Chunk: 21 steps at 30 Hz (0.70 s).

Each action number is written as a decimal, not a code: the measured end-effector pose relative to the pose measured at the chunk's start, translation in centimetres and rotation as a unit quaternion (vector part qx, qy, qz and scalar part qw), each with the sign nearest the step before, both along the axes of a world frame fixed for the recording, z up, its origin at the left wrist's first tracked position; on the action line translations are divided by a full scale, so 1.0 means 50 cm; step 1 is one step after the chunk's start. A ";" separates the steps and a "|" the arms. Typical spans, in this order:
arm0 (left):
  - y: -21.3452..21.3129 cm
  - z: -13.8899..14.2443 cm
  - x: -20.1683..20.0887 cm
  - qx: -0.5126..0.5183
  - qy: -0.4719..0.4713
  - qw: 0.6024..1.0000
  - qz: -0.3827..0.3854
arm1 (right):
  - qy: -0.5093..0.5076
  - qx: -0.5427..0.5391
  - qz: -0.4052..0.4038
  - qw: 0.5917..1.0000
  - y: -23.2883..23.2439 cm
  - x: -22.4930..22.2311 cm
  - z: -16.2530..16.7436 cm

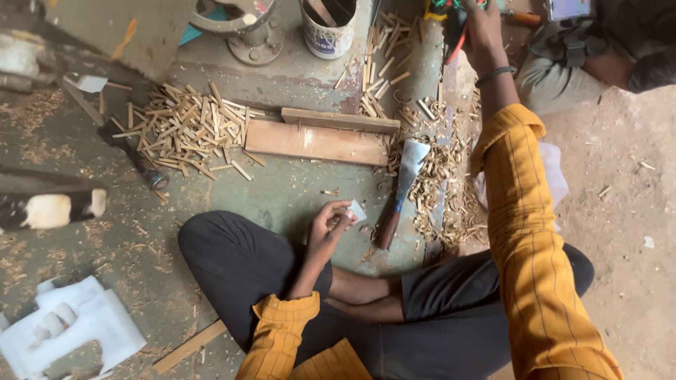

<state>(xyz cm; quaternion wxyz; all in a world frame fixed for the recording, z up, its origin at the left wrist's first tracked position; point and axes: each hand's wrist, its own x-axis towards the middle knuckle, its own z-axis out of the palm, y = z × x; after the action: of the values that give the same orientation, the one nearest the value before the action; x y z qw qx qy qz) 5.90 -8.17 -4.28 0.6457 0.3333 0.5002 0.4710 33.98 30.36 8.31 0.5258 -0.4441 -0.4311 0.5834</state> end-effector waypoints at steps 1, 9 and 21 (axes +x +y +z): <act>0.004 0.004 0.001 0.006 0.005 1.000 0.000 | -0.005 -0.032 -0.039 0.999 -0.004 0.007 0.004; 0.007 0.019 0.010 0.024 -0.007 1.000 -0.001 | -0.159 -0.140 -0.178 0.961 -0.136 0.007 -0.083; -0.010 -0.025 -0.009 -0.028 0.014 0.999 -0.024 | -0.436 0.190 0.006 0.880 0.016 -0.208 -0.068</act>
<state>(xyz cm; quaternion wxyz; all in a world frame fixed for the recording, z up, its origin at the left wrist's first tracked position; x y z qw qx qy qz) 5.47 -8.66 -5.52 0.6586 0.3334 0.5140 0.4370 23.59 31.17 4.88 0.3554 -0.5428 -0.7217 0.2410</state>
